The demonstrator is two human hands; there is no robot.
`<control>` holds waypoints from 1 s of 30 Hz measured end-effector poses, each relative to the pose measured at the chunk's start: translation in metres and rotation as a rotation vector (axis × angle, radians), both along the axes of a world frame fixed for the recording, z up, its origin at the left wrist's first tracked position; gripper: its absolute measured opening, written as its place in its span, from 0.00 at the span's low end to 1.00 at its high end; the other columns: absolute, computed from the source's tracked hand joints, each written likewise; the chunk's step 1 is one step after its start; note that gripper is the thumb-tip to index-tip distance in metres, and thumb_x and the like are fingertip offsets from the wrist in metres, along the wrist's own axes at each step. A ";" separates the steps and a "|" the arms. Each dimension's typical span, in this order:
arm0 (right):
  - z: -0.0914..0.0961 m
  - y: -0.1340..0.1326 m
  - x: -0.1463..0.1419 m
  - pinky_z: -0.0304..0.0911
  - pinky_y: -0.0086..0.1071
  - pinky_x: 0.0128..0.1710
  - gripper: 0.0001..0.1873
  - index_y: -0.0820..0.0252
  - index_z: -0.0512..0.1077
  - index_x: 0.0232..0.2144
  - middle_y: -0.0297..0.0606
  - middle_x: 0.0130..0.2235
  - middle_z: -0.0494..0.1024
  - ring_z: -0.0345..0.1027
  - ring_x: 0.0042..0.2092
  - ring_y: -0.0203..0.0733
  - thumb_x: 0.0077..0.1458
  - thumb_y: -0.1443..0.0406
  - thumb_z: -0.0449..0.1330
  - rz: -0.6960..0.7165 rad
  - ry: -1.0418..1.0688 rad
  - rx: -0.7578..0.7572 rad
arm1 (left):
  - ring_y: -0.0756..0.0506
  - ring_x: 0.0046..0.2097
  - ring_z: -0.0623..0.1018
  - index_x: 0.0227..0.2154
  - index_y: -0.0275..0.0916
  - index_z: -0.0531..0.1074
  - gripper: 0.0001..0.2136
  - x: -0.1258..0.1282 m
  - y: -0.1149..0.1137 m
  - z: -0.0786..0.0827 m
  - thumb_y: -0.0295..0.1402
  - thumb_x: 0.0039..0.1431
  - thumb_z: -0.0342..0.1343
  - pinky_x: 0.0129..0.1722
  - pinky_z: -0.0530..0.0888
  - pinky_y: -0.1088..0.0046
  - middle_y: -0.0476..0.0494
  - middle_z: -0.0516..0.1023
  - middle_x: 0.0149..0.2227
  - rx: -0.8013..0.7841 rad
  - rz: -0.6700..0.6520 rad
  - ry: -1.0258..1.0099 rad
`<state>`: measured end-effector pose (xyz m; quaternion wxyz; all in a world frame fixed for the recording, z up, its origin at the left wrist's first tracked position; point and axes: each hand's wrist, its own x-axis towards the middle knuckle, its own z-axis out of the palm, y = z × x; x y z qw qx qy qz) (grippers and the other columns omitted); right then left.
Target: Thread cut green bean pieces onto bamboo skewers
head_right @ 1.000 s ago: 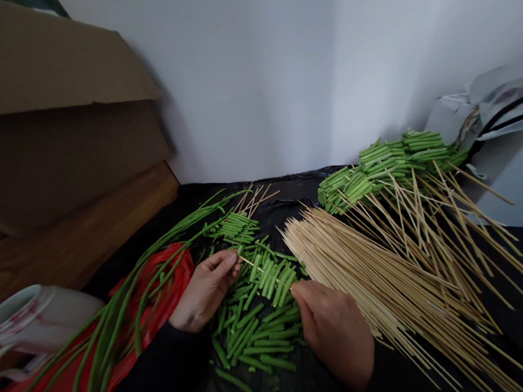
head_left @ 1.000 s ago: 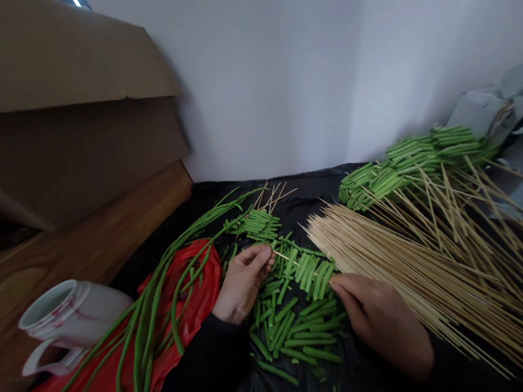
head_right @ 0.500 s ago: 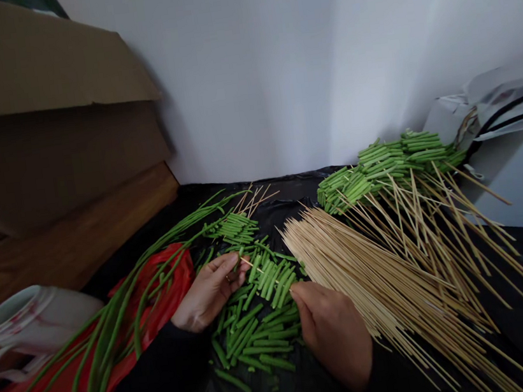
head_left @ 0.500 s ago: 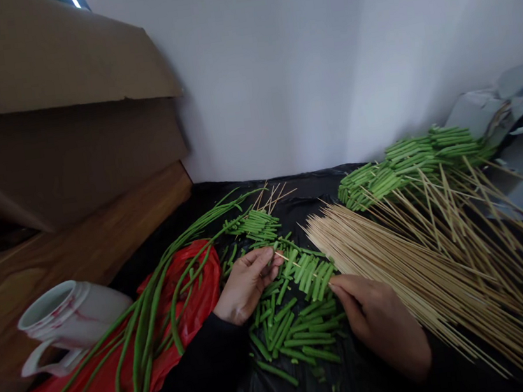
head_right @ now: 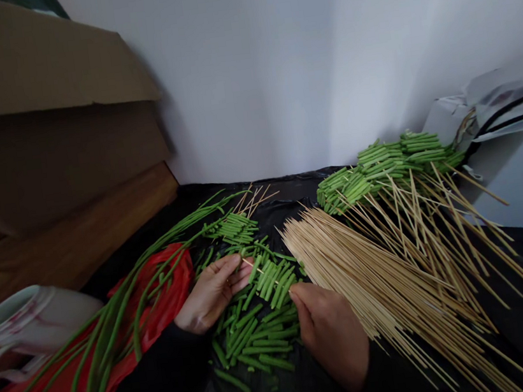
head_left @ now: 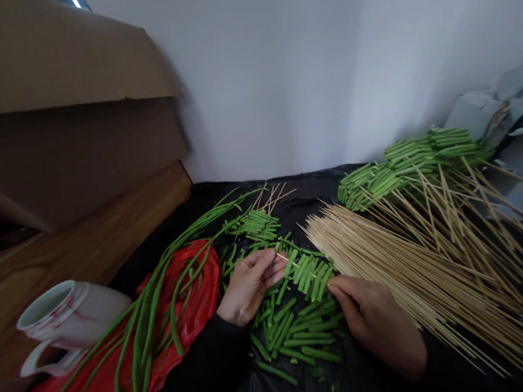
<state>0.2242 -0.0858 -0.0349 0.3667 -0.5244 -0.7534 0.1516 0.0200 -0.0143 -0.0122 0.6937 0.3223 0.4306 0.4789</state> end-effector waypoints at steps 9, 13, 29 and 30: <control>-0.001 0.000 -0.001 0.53 0.31 0.31 0.16 0.58 0.68 0.28 0.33 0.26 0.71 0.64 0.28 0.36 0.64 0.65 0.44 0.002 -0.004 0.013 | 0.50 0.34 0.80 0.29 0.33 0.78 0.09 0.001 -0.001 -0.003 0.34 0.48 0.67 0.36 0.77 0.76 0.40 0.82 0.35 -0.004 0.004 0.025; -0.003 0.000 -0.002 0.52 0.32 0.32 0.16 0.58 0.68 0.29 0.34 0.26 0.72 0.66 0.29 0.37 0.64 0.66 0.44 -0.013 -0.018 0.020 | 0.51 0.33 0.79 0.29 0.33 0.78 0.09 0.001 -0.001 -0.004 0.34 0.48 0.67 0.36 0.77 0.76 0.41 0.81 0.35 -0.011 0.007 0.035; -0.003 0.001 -0.006 0.52 0.31 0.31 0.16 0.58 0.67 0.27 0.33 0.26 0.71 0.66 0.29 0.36 0.63 0.68 0.44 -0.015 -0.055 0.098 | 0.51 0.34 0.78 0.29 0.35 0.76 0.12 0.007 -0.006 -0.003 0.37 0.46 0.68 0.35 0.75 0.77 0.45 0.79 0.31 0.011 -0.072 0.088; -0.003 0.001 -0.006 0.53 0.31 0.31 0.15 0.58 0.67 0.27 0.33 0.26 0.71 0.66 0.29 0.36 0.63 0.68 0.44 -0.017 -0.056 0.106 | 0.51 0.34 0.78 0.29 0.35 0.76 0.12 0.007 -0.006 -0.002 0.37 0.46 0.67 0.36 0.75 0.76 0.45 0.79 0.31 0.014 -0.076 0.090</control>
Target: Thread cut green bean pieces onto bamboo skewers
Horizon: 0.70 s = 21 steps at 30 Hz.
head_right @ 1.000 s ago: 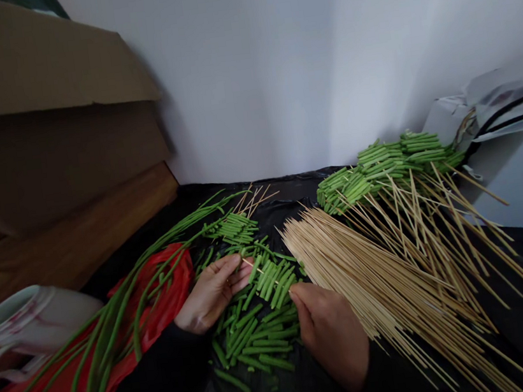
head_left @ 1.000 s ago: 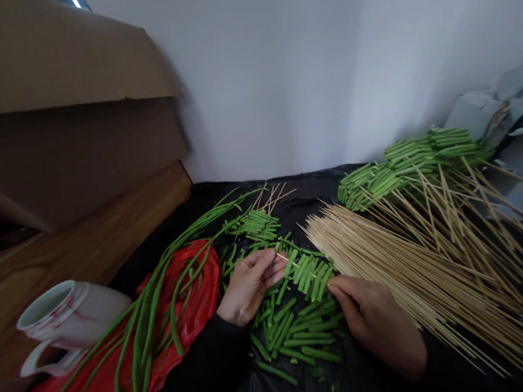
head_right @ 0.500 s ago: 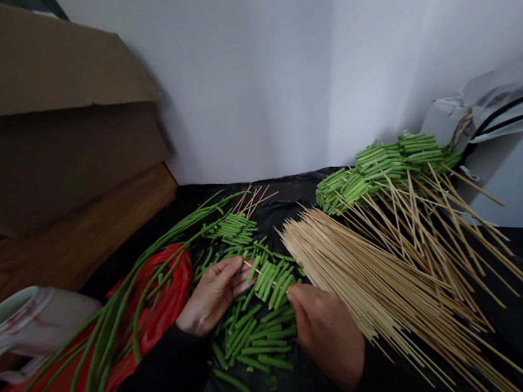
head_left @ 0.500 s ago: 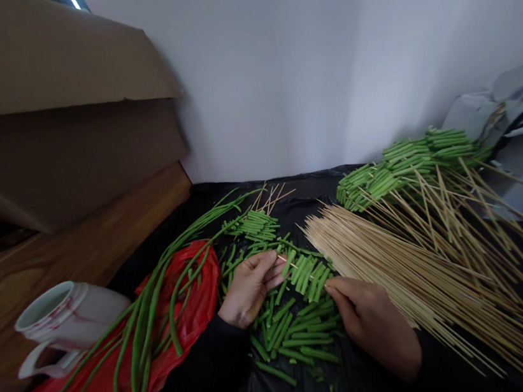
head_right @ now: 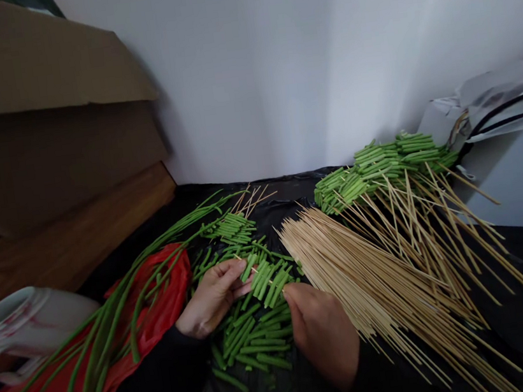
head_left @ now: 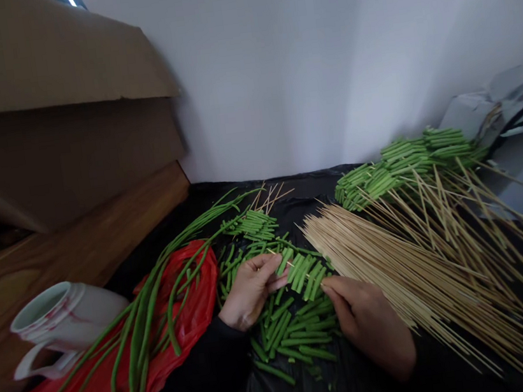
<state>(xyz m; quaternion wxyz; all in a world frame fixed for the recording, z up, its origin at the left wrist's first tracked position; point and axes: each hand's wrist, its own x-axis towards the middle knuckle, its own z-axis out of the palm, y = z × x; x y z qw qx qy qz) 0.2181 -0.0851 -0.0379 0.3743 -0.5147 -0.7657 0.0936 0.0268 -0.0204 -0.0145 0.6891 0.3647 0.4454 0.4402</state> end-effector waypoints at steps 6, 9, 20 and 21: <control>0.011 0.008 0.016 0.56 0.29 0.33 0.14 0.58 0.70 0.31 0.34 0.29 0.74 0.68 0.31 0.36 0.63 0.66 0.47 -0.062 0.055 0.075 | 0.46 0.39 0.79 0.30 0.36 0.76 0.12 0.001 -0.001 0.003 0.39 0.48 0.66 0.44 0.74 0.68 0.44 0.80 0.33 0.148 -0.015 0.057; 0.014 0.014 0.026 0.58 0.28 0.35 0.10 0.58 0.71 0.34 0.35 0.32 0.77 0.70 0.33 0.36 0.63 0.66 0.50 -0.137 0.094 0.160 | 0.45 0.36 0.78 0.30 0.35 0.78 0.10 0.001 0.000 0.000 0.39 0.50 0.64 0.40 0.72 0.68 0.42 0.81 0.32 0.381 -0.001 0.346; 0.012 0.014 0.025 0.58 0.29 0.34 0.11 0.58 0.72 0.34 0.34 0.32 0.77 0.70 0.33 0.36 0.63 0.65 0.50 -0.131 0.075 0.144 | 0.42 0.41 0.69 0.28 0.40 0.79 0.09 0.001 0.008 -0.014 0.39 0.57 0.58 0.42 0.65 0.64 0.42 0.75 0.32 1.025 -0.133 1.217; 0.012 0.014 0.024 0.58 0.29 0.34 0.11 0.58 0.71 0.34 0.34 0.31 0.76 0.70 0.33 0.36 0.63 0.65 0.49 -0.126 0.074 0.138 | 0.42 0.41 0.69 0.27 0.39 0.78 0.09 0.003 0.008 -0.014 0.39 0.56 0.59 0.42 0.65 0.64 0.42 0.75 0.32 1.014 -0.121 1.251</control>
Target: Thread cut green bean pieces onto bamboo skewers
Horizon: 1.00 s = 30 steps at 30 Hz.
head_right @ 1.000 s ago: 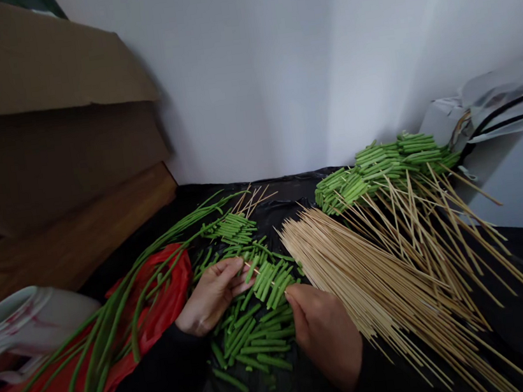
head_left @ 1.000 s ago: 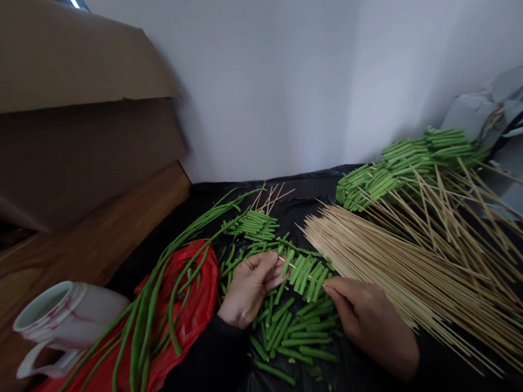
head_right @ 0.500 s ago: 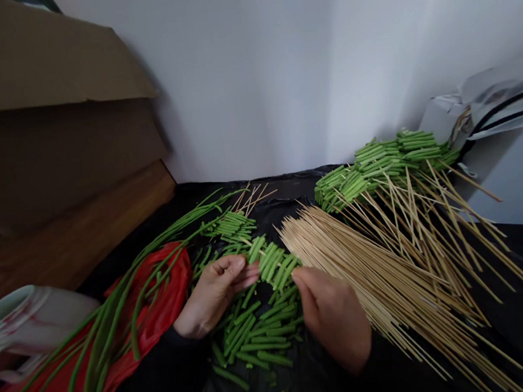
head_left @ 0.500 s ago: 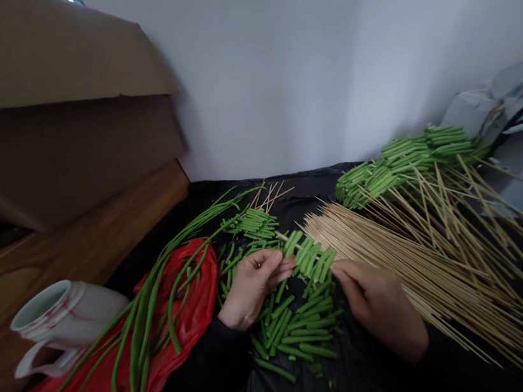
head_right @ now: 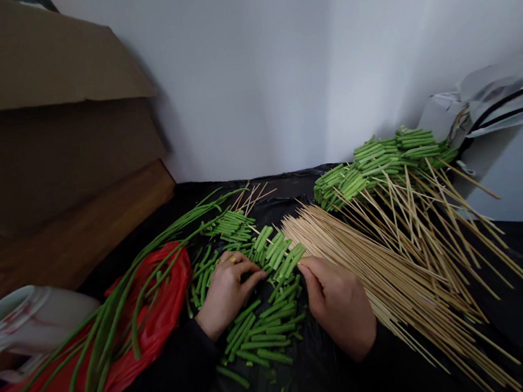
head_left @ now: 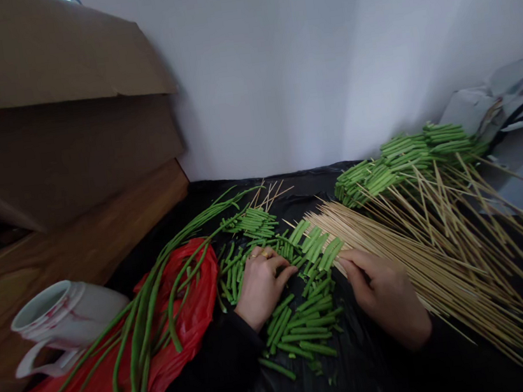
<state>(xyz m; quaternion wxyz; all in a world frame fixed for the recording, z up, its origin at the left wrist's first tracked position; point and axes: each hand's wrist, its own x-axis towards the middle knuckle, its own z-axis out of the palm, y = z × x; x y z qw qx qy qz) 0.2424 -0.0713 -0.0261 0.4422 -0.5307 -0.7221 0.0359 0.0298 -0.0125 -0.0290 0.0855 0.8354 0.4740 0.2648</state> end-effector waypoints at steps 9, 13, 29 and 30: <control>0.001 -0.001 -0.001 0.58 0.28 0.34 0.10 0.59 0.71 0.34 0.33 0.31 0.76 0.69 0.32 0.35 0.62 0.66 0.50 -0.005 0.005 0.031 | 0.44 0.39 0.71 0.26 0.38 0.74 0.03 0.004 -0.007 0.003 0.31 0.52 0.61 0.42 0.65 0.65 0.44 0.75 0.32 -0.049 -0.030 -0.078; 0.003 -0.001 0.000 0.58 0.28 0.34 0.10 0.58 0.72 0.33 0.33 0.31 0.76 0.69 0.32 0.35 0.62 0.66 0.50 -0.010 0.011 0.042 | 0.49 0.31 0.71 0.26 0.38 0.71 0.04 -0.003 -0.004 0.006 0.30 0.51 0.60 0.34 0.67 0.72 0.48 0.73 0.27 -0.270 0.013 -0.434; -0.001 -0.008 -0.008 0.57 0.31 0.36 0.16 0.57 0.65 0.26 0.36 0.30 0.75 0.69 0.33 0.37 0.65 0.64 0.44 0.079 -0.091 -0.168 | 0.51 0.35 0.77 0.39 0.36 0.75 0.10 -0.014 0.001 0.027 0.24 0.53 0.61 0.37 0.74 0.77 0.43 0.77 0.34 -1.076 0.039 -1.457; -0.001 -0.008 -0.008 0.57 0.31 0.36 0.16 0.56 0.65 0.26 0.36 0.30 0.75 0.68 0.33 0.37 0.65 0.64 0.44 0.080 -0.093 -0.172 | 0.51 0.34 0.77 0.38 0.35 0.75 0.09 -0.014 0.000 0.026 0.25 0.53 0.61 0.36 0.74 0.77 0.43 0.77 0.34 -1.066 0.040 -1.451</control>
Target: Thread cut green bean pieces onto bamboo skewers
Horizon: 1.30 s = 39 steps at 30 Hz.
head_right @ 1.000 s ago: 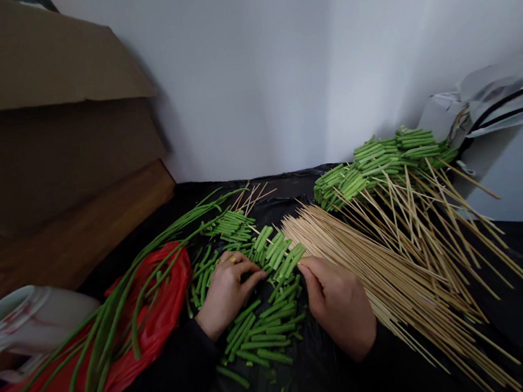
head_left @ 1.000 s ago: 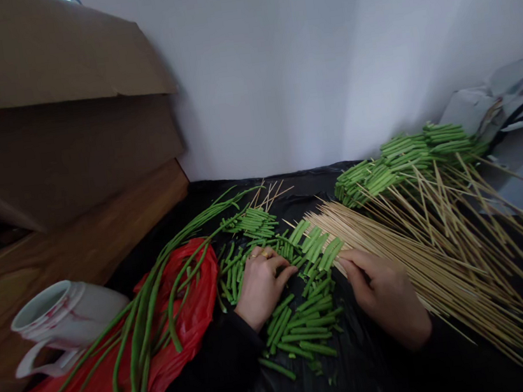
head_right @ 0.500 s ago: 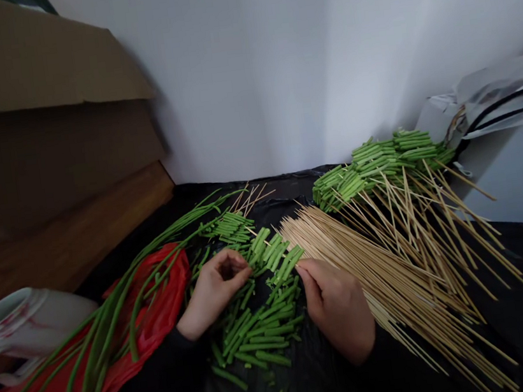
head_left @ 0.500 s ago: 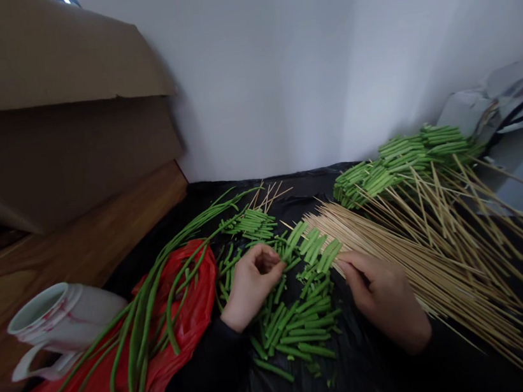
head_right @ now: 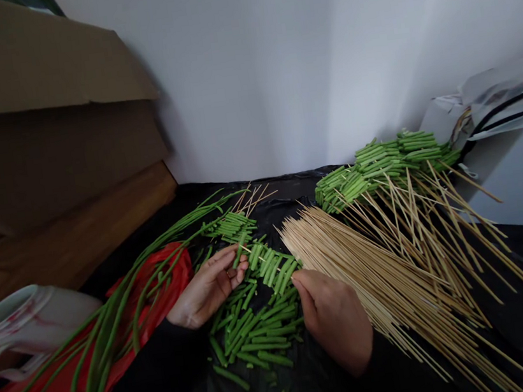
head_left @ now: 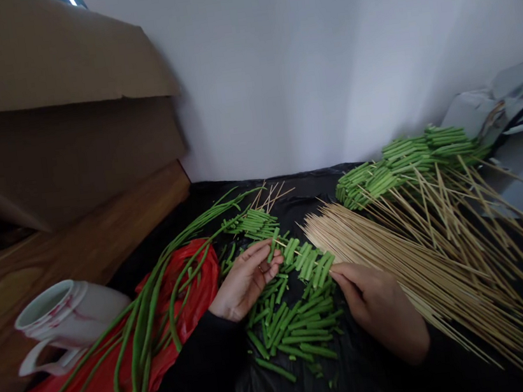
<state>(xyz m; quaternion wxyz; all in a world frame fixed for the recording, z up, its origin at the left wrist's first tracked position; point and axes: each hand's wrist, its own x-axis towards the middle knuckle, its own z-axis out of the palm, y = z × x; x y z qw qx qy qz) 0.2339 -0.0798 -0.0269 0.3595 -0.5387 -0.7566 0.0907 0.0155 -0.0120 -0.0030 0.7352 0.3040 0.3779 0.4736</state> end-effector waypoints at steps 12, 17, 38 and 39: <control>0.000 -0.003 -0.002 0.56 0.32 0.35 0.15 0.57 0.68 0.29 0.35 0.30 0.74 0.68 0.33 0.37 0.65 0.65 0.45 0.034 0.015 0.012 | 0.55 0.32 0.74 0.33 0.33 0.77 0.04 -0.006 0.005 -0.005 0.28 0.55 0.61 0.31 0.72 0.83 0.45 0.76 0.34 0.015 0.043 -0.005; -0.002 -0.004 -0.002 0.56 0.32 0.35 0.15 0.57 0.70 0.33 0.34 0.29 0.73 0.67 0.32 0.37 0.65 0.65 0.45 0.032 -0.004 -0.008 | 0.55 0.32 0.74 0.33 0.33 0.77 0.04 -0.005 0.005 -0.005 0.28 0.54 0.62 0.31 0.72 0.83 0.46 0.75 0.33 0.017 0.041 -0.003; -0.002 -0.004 -0.001 0.55 0.32 0.35 0.16 0.57 0.71 0.33 0.34 0.29 0.74 0.68 0.32 0.37 0.65 0.64 0.44 0.035 -0.054 -0.042 | 0.50 0.35 0.76 0.30 0.34 0.80 0.11 -0.004 0.004 -0.004 0.33 0.42 0.70 0.41 0.71 0.74 0.44 0.81 0.31 0.173 0.157 0.194; -0.002 -0.004 -0.001 0.55 0.32 0.35 0.16 0.57 0.71 0.33 0.34 0.29 0.74 0.68 0.32 0.37 0.65 0.64 0.44 0.036 -0.058 -0.046 | 0.50 0.35 0.76 0.29 0.34 0.80 0.12 -0.004 0.004 -0.004 0.34 0.41 0.70 0.42 0.71 0.73 0.44 0.81 0.31 0.176 0.159 0.203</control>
